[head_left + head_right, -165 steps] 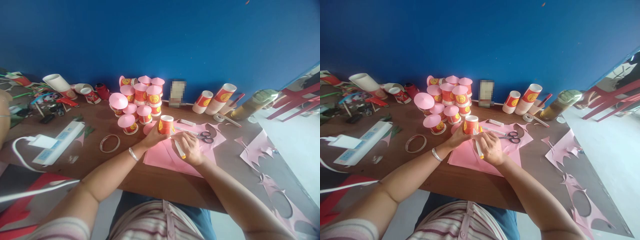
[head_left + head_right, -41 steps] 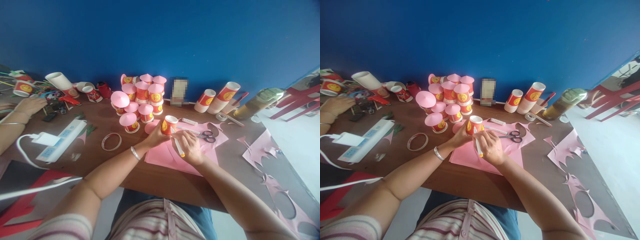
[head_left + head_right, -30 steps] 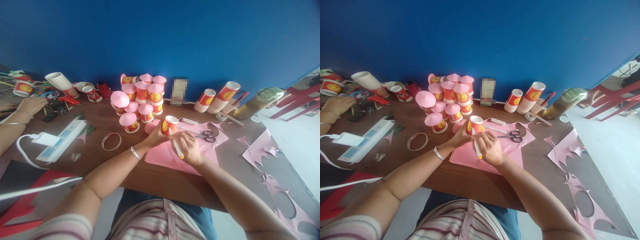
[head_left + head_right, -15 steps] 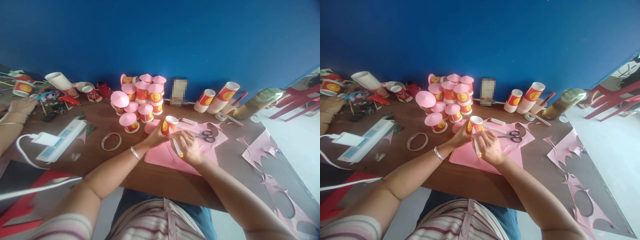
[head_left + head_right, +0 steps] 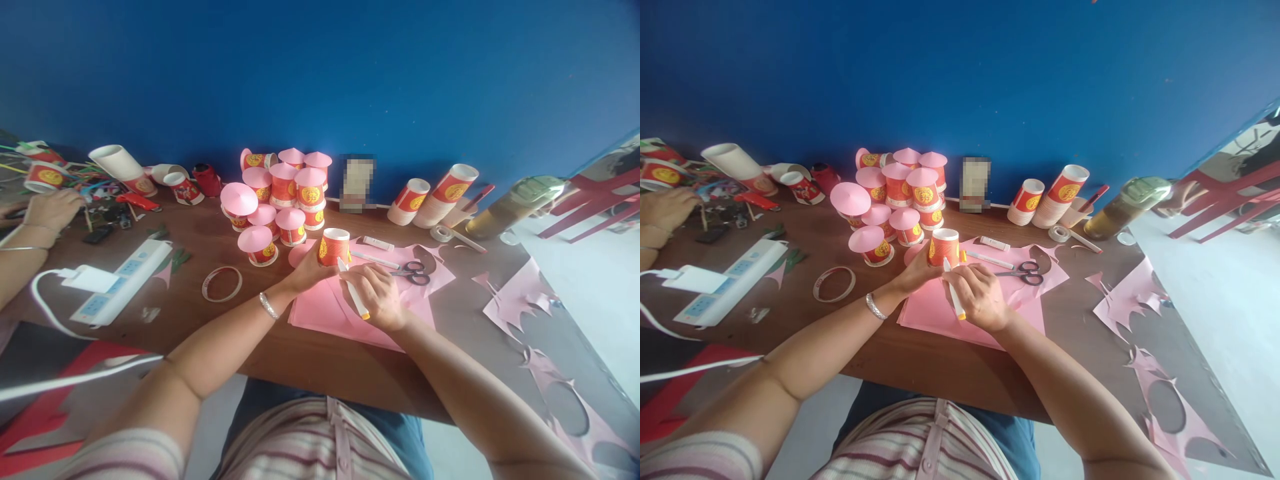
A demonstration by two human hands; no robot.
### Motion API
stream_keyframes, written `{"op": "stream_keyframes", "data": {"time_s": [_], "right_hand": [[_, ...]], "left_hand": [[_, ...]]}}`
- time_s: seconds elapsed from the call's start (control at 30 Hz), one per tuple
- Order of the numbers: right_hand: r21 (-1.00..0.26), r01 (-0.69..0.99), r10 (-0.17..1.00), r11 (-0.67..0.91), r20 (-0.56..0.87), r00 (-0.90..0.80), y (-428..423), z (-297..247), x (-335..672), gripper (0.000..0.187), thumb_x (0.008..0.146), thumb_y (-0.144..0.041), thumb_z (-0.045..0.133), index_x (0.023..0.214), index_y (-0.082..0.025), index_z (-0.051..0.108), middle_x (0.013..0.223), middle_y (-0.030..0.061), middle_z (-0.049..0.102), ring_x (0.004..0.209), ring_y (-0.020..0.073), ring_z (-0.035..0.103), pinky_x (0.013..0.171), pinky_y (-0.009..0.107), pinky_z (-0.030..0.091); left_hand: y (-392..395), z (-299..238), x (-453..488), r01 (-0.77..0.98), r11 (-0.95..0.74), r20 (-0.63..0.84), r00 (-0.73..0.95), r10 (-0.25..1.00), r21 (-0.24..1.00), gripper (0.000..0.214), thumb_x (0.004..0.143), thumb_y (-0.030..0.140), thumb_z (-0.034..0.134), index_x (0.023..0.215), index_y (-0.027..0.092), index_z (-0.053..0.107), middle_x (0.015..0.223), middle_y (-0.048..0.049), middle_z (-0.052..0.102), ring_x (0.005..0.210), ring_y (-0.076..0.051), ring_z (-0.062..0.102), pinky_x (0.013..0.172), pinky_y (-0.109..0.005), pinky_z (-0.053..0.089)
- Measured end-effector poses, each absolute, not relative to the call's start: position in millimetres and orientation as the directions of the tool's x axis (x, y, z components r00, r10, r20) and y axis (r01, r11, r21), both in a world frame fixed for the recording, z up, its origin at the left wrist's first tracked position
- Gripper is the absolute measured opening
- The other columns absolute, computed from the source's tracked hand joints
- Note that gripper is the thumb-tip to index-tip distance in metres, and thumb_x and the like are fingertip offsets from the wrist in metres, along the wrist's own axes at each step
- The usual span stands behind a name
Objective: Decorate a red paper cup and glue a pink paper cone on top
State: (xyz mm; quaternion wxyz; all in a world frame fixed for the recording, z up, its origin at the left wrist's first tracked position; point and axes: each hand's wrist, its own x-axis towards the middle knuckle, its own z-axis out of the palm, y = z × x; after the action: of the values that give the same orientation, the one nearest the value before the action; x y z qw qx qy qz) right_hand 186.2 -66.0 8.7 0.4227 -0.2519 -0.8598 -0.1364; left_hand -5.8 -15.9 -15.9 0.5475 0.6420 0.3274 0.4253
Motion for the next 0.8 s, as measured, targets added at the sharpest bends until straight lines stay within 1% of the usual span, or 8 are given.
{"op": "stream_keyframes", "data": {"time_s": [0.1,0.2,0.27,0.43,0.6,0.67,0.8], "right_hand": [[0.008,0.579,0.333,0.816,0.811,-0.481,-63.7,4.8,189.4,0.028,0.095,-0.005,0.050,0.118,-0.018,0.059,0.092,0.0066,0.073,0.079,0.0184,0.068,0.075,0.033,0.054],[-0.004,0.590,0.336,0.808,0.825,-0.455,-62.5,3.4,191.1,0.032,0.093,-0.002,0.051,0.120,-0.017,0.059,0.093,0.0073,0.074,0.081,0.0189,0.069,0.075,0.033,0.055],[-0.011,0.590,0.344,0.808,0.821,-0.455,-62.5,5.3,191.3,0.032,0.093,-0.003,0.052,0.121,-0.017,0.060,0.093,0.0076,0.073,0.081,0.0196,0.069,0.074,0.033,0.054],[-0.009,0.594,0.348,0.805,0.818,-0.459,-63.4,13.4,189.4,0.030,0.096,-0.008,0.050,0.122,-0.018,0.059,0.092,0.0066,0.073,0.080,0.0193,0.070,0.071,0.033,0.054],[0.023,0.623,0.330,0.782,0.833,-0.445,-62.9,15.5,187.1,0.027,0.095,-0.006,0.054,0.118,-0.019,0.058,0.091,0.0058,0.073,0.078,0.0183,0.070,0.068,0.031,0.053],[0.023,0.630,0.334,0.776,0.833,-0.441,-62.5,15.1,187.2,0.027,0.095,-0.006,0.055,0.118,-0.019,0.058,0.090,0.0057,0.073,0.076,0.0179,0.069,0.067,0.031,0.053],[0.025,0.637,0.350,0.770,0.818,-0.456,-62.2,15.2,188.0,0.028,0.094,-0.005,0.054,0.118,-0.019,0.058,0.091,0.0063,0.074,0.077,0.0185,0.069,0.069,0.032,0.053]], "left_hand": [[-14.8,-11.7,-5.6,-0.127,-0.150,0.193,0.473,0.859,0.981,0.047,0.081,0.056,0.077,0.110,0.022,0.064,0.104,-0.0066,0.071,0.101,-0.027,0.069,0.090,-0.049,0.059],[-14.1,-10.6,-5.5,-0.153,-0.096,0.161,0.503,0.849,0.984,0.047,0.081,0.056,0.078,0.109,0.021,0.065,0.105,-0.0076,0.070,0.104,-0.028,0.069,0.093,-0.051,0.058],[-14.3,-11.0,-5.7,-0.166,-0.051,0.131,0.518,0.845,0.985,0.045,0.080,0.052,0.080,0.109,0.021,0.065,0.105,-0.0073,0.070,0.106,-0.028,0.068,0.097,-0.051,0.056],[-16.1,-12.2,-6.2,-0.217,0.023,0.098,0.527,0.844,0.976,0.040,0.081,0.041,0.081,0.112,0.020,0.065,0.103,-0.0042,0.068,0.106,-0.026,0.066,0.102,-0.047,0.051],[-16.1,-12.9,-6.6,-0.219,0.041,0.087,0.541,0.837,0.975,0.046,0.080,0.039,0.081,0.120,0.022,0.064,0.109,-0.0052,0.070,0.115,-0.031,0.064,0.104,-0.050,0.049],[-15.7,-13.5,-6.3,-0.223,0.033,0.098,0.551,0.829,0.974,0.048,0.080,0.039,0.081,0.123,0.023,0.064,0.108,-0.0057,0.070,0.117,-0.033,0.064,0.103,-0.050,0.049],[-14.9,-15.4,-5.6,-0.230,0.019,0.109,0.531,0.840,0.973,0.046,0.080,0.039,0.083,0.118,0.022,0.064,0.105,-0.0055,0.069,0.113,-0.032,0.064,0.100,-0.050,0.050]]}}
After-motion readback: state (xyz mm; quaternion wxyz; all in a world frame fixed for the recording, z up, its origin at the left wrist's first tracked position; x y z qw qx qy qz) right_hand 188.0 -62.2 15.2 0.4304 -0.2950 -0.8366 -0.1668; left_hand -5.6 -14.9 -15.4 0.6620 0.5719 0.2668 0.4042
